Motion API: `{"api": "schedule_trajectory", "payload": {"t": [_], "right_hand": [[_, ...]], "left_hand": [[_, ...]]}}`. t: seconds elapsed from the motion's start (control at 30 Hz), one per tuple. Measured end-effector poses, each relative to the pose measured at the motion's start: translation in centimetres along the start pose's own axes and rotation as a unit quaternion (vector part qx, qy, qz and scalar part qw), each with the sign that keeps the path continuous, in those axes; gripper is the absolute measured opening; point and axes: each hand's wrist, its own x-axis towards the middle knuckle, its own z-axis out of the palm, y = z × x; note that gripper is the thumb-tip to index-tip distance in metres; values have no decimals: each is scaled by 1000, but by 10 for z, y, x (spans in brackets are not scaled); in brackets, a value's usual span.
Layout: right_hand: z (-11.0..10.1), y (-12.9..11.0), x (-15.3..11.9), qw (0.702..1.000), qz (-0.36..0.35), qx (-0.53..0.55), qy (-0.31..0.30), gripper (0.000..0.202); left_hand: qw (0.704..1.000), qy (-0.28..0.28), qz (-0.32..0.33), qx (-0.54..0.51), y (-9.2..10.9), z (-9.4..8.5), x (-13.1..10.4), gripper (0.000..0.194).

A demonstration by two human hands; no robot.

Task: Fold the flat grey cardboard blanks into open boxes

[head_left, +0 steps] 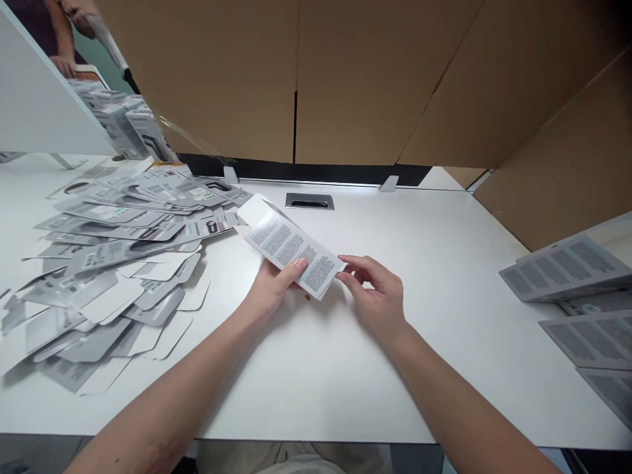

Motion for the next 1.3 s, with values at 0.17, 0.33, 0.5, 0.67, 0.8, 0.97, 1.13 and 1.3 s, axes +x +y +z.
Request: {"api": "schedule_trajectory", "payload": {"t": [0.17,0.33,0.5,0.67,0.8,0.97,1.13,1.3], "right_hand": [[0,-1,0,1000,23,-17,0,18],[0,-1,1,1000,27,-10,-1,16],[0,0,1,999,31,-12,-8,20],[1,1,-1,999,6,0,-34,41],[1,1,-3,999,-11,-4,-38,46],[-1,4,-2,998,-13,-26,-50,40],[-5,9,3,995,-21,-8,-95,71],[-7,7,11,990,64,63,-112,88]], "left_hand": [[1000,7,3,3,0,2,0,69],[1000,13,15,2,-1,4,-2,67],[999,30,13,-17,-1,3,-2,70],[999,26,-8,-45,-3,0,0,76],[999,18,-4,-33,-5,3,-1,79],[998,39,37,-19,-1,6,-3,68],[992,71,97,26,9,-1,-2,69],[989,-22,65,133,8,-4,-6,69]]}}
